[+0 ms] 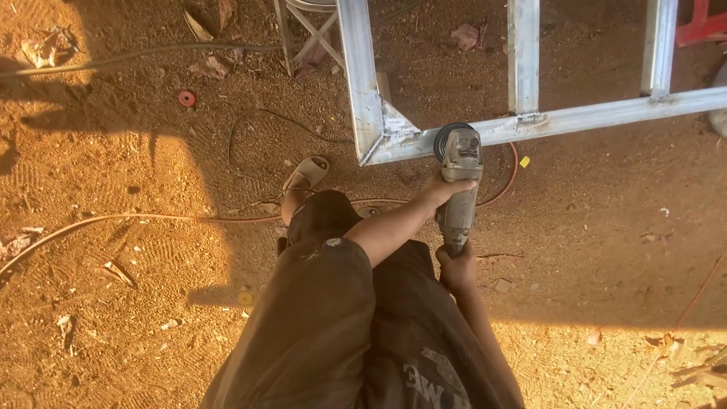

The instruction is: Using a handheld angle grinder to smooth out weld joints on a metal frame structure.

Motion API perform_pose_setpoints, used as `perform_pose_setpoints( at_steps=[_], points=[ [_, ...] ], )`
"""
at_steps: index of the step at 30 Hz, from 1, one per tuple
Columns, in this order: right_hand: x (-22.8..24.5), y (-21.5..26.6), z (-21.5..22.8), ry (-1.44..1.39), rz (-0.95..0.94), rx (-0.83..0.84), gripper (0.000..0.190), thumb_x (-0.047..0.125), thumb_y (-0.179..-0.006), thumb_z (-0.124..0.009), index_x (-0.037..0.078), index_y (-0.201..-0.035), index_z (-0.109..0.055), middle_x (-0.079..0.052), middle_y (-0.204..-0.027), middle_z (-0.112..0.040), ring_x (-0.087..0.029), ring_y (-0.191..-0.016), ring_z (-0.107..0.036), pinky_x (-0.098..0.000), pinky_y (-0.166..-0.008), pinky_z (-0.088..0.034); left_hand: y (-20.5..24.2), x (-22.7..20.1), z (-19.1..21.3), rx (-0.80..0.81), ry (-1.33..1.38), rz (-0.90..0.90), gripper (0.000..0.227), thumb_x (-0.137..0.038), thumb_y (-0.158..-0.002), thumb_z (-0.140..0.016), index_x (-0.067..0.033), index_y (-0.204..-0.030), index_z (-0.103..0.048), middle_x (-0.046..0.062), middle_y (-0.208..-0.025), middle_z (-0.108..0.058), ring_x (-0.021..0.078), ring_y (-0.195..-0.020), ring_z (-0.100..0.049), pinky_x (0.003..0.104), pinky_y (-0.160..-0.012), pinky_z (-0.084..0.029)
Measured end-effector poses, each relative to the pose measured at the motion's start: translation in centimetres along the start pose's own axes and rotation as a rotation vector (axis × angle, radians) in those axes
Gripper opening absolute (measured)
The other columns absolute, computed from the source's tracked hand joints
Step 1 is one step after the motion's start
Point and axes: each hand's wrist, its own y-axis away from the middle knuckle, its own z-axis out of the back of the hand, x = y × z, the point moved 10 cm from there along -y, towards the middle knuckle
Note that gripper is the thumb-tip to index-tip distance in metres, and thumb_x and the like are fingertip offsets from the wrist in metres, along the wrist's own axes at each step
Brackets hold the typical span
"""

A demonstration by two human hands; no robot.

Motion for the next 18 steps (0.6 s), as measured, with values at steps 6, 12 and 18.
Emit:
perform_pose_setpoints(
  at_steps=[6, 12, 18],
  points=[
    [1.7, -0.5, 0.6, 0.08, 0.027, -0.015, 0.046, 0.034, -0.073, -0.072, 0.013, -0.112, -0.06, -0.019, -0.097, -0.066, -0.04, -0.106, -0.067, -0.0557, -0.09, -0.045, -1.3, 0.3, -1.0, 0.0, 0.044, 0.019, 0.089, -0.041, -0.072, -0.093, 0.0027, -0.139, -0.054, 0.03, -0.129, -0.061, 0.0474, -0.124, -0.058, 0.062, -0.098, -0.05],
    [2.5, -0.8, 0.1, 0.206, 0.06, -0.013, 0.05, 0.034, -0.074, -0.07, 0.011, -0.117, -0.061, -0.024, -0.107, -0.069, -0.045, -0.116, -0.064, -0.0582, -0.097, -0.047, -1.4, 0.8, 0.8, 0.016, 0.017, 0.047, 0.086, -0.04, -0.074, -0.094, 0.0013, -0.137, -0.054, 0.03, -0.127, -0.061, 0.0451, -0.121, -0.06, 0.06, -0.102, -0.049],
    [3.2, -0.2, -0.3, 0.197, 0.077, -0.008, 0.049, 0.034, -0.074, -0.068, 0.011, -0.116, -0.06, -0.024, -0.107, -0.069, -0.045, -0.116, -0.064, -0.0582, -0.096, -0.048, 0.1, -1.2, 0.9, -0.02, 0.04, 0.036, 0.074, -0.037, -0.072, -0.095, -0.0014, -0.127, -0.061, 0.024, -0.113, -0.068, 0.0397, -0.107, -0.067, 0.056, -0.093, -0.055]
  ],
)
